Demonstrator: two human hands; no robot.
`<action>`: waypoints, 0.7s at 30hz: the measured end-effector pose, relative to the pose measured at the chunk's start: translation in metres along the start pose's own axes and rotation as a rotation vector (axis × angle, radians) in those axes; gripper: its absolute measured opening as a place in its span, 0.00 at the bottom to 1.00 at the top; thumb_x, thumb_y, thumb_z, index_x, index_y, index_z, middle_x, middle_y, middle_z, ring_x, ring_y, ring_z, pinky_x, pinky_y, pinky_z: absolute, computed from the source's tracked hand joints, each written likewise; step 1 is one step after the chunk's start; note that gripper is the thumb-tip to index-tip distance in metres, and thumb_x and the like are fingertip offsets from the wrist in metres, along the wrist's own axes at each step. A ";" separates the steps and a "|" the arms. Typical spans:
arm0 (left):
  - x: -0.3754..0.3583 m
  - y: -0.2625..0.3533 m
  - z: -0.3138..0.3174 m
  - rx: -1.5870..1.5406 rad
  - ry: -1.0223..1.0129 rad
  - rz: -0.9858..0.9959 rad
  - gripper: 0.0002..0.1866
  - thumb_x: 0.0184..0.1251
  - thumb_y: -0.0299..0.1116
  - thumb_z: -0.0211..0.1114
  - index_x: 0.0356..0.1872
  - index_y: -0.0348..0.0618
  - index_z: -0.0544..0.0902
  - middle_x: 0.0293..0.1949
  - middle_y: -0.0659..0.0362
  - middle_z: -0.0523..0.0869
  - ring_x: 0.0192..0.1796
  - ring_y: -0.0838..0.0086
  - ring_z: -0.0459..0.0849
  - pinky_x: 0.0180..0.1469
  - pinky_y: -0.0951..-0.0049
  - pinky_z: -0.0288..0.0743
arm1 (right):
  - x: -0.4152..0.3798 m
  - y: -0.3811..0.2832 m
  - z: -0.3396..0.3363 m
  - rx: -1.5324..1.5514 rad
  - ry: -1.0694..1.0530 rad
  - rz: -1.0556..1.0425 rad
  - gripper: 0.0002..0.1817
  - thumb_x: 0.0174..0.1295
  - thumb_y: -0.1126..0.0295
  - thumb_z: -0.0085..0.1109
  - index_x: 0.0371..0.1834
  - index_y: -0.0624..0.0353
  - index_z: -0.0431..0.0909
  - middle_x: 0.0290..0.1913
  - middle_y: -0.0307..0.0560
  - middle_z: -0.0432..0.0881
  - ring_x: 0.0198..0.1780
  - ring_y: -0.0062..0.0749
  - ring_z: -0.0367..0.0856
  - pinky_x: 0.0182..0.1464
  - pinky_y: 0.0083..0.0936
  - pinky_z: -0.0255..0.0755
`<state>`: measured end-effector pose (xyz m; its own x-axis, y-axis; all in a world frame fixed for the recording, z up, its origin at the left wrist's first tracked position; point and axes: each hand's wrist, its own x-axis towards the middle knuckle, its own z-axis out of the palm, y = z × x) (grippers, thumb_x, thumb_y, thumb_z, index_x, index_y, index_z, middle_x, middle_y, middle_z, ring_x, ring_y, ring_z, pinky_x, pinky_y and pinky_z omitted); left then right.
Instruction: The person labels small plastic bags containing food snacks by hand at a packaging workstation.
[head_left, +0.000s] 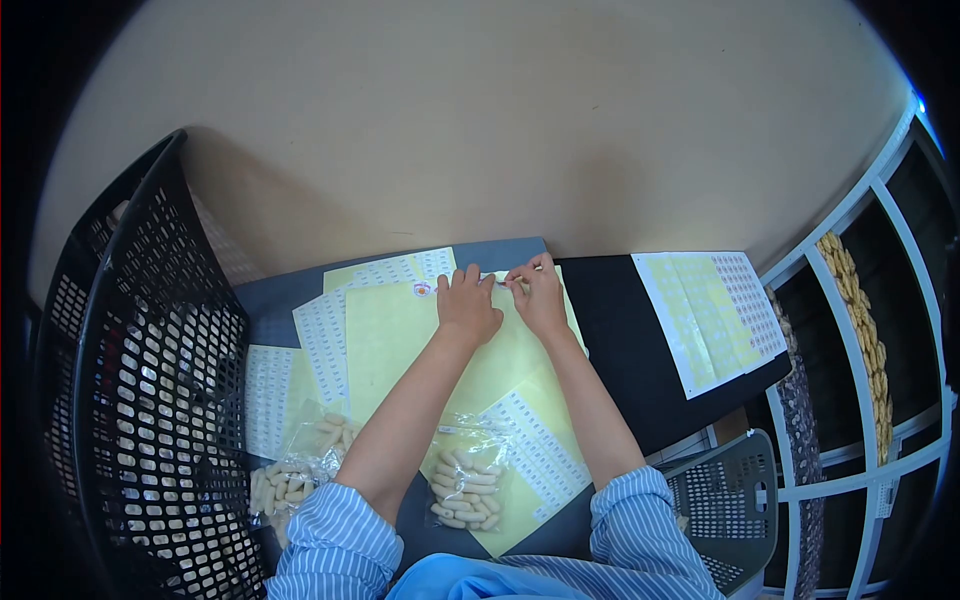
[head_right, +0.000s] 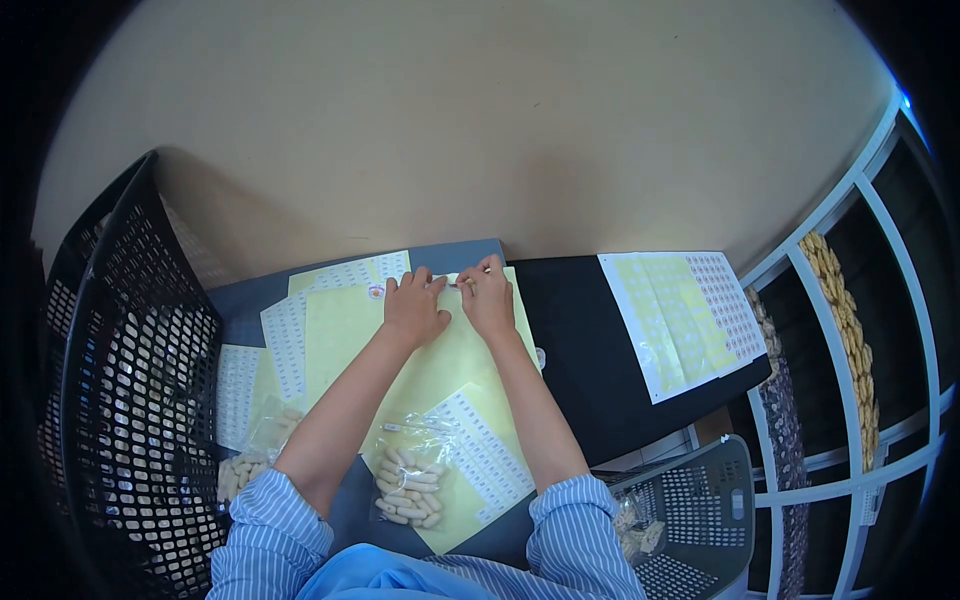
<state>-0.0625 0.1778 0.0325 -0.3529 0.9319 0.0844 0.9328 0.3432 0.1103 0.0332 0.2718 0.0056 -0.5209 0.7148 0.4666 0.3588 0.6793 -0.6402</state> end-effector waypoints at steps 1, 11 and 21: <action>0.000 0.000 -0.001 0.004 -0.008 -0.001 0.28 0.46 0.41 0.57 0.54 0.50 0.71 0.48 0.59 0.69 0.51 0.70 0.68 0.51 0.64 0.58 | 0.000 0.000 -0.002 0.023 -0.007 0.000 0.03 0.45 0.78 0.60 0.24 0.59 0.77 0.35 0.47 0.67 0.30 0.40 0.76 0.34 0.32 0.71; 0.002 0.000 -0.003 0.017 -0.066 -0.018 0.29 0.48 0.41 0.56 0.56 0.51 0.68 0.48 0.59 0.69 0.52 0.70 0.69 0.53 0.62 0.58 | -0.002 0.001 -0.012 0.076 -0.030 -0.077 0.03 0.48 0.77 0.59 0.27 0.60 0.76 0.36 0.47 0.64 0.32 0.35 0.77 0.36 0.29 0.70; 0.000 0.002 -0.014 0.010 -0.155 -0.041 0.33 0.52 0.39 0.53 0.63 0.52 0.59 0.52 0.60 0.68 0.55 0.72 0.66 0.57 0.64 0.55 | -0.003 -0.005 -0.020 0.092 -0.080 -0.026 0.03 0.50 0.76 0.57 0.29 0.62 0.76 0.36 0.46 0.64 0.33 0.33 0.78 0.38 0.25 0.72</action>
<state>-0.0618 0.1763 0.0461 -0.3754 0.9239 -0.0738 0.9189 0.3814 0.1008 0.0487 0.2693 0.0197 -0.5906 0.6789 0.4363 0.2734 0.6770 -0.6833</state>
